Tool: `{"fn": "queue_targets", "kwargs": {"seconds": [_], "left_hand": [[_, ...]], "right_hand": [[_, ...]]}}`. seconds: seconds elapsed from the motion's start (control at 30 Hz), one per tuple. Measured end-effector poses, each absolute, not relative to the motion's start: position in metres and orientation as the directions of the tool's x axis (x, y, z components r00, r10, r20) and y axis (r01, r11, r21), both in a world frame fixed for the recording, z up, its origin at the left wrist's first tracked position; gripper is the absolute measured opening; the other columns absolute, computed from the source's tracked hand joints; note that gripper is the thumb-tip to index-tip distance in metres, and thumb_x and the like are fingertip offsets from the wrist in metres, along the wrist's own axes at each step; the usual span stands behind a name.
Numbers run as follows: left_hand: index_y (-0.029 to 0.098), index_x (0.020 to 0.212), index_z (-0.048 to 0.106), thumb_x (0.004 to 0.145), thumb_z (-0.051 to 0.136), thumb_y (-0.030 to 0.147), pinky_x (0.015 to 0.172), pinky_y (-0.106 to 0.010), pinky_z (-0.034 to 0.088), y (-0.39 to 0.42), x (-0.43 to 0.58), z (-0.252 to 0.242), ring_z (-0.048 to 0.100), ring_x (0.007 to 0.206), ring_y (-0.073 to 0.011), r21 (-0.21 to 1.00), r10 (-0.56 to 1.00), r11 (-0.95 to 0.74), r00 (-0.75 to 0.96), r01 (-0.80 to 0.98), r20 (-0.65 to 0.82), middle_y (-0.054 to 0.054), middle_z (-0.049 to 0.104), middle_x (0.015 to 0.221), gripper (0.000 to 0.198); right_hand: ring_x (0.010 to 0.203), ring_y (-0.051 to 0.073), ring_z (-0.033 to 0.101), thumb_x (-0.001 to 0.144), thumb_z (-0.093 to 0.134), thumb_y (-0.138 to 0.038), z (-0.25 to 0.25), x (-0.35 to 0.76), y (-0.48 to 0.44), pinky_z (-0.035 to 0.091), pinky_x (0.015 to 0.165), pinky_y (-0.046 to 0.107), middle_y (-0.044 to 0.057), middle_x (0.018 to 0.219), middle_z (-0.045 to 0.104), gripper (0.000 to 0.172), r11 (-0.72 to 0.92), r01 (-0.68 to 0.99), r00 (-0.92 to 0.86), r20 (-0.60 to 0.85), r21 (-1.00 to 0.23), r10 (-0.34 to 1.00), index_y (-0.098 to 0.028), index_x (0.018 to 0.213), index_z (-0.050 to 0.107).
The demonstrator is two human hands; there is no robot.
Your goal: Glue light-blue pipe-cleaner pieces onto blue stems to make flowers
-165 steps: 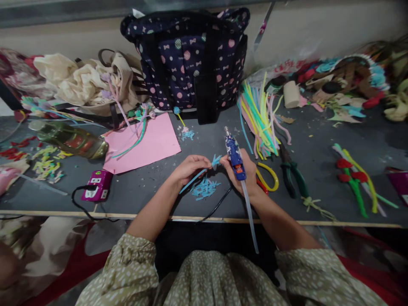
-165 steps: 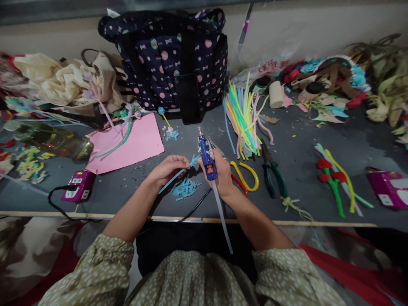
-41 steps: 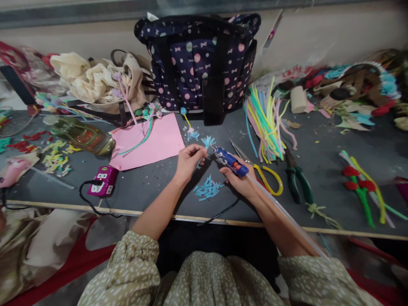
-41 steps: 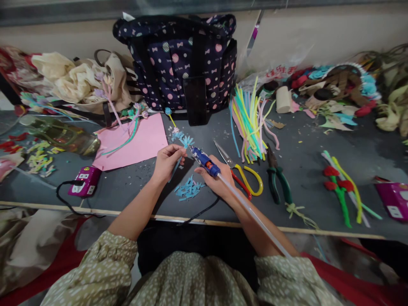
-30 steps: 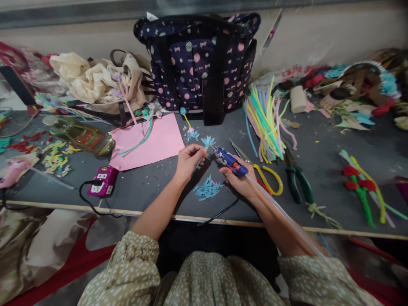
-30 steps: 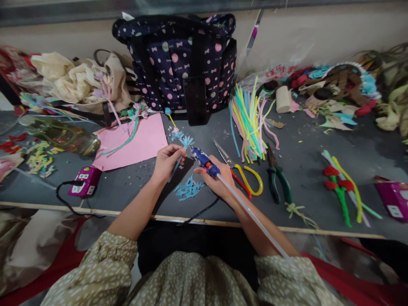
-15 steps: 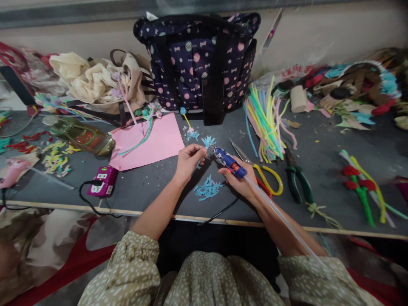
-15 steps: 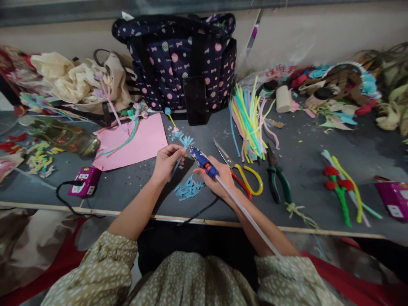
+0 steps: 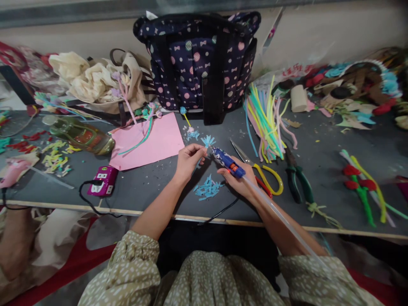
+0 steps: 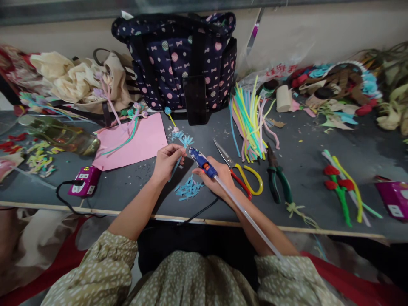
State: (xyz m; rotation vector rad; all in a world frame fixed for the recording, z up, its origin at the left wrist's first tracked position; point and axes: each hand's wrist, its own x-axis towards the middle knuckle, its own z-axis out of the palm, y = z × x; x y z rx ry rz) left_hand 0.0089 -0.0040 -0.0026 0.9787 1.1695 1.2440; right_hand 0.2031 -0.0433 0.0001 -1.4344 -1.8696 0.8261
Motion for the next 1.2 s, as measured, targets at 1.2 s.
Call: {"fn": "queue_targets", "kwargs": {"seconds": [1.2], "left_hand": [[0.020, 0.072, 0.059, 0.072, 0.074, 0.036, 0.044, -0.020, 0.037, 0.006, -0.007, 0.003, 0.047, 0.047, -0.0062, 0.939, 0.910, -0.072, -0.408, -0.335, -0.075, 0.004, 0.057, 0.062, 0.022]], "right_hand": [[0.086, 0.020, 0.055, 0.087, 0.049, -0.019, -0.014, 0.183, -0.043, 0.041, 0.069, 0.027, 0.005, 0.086, 0.055, 0.007, 0.451, 0.675, -0.508, 0.076, -0.584, 0.858, -0.023, 0.093, 0.052]]}}
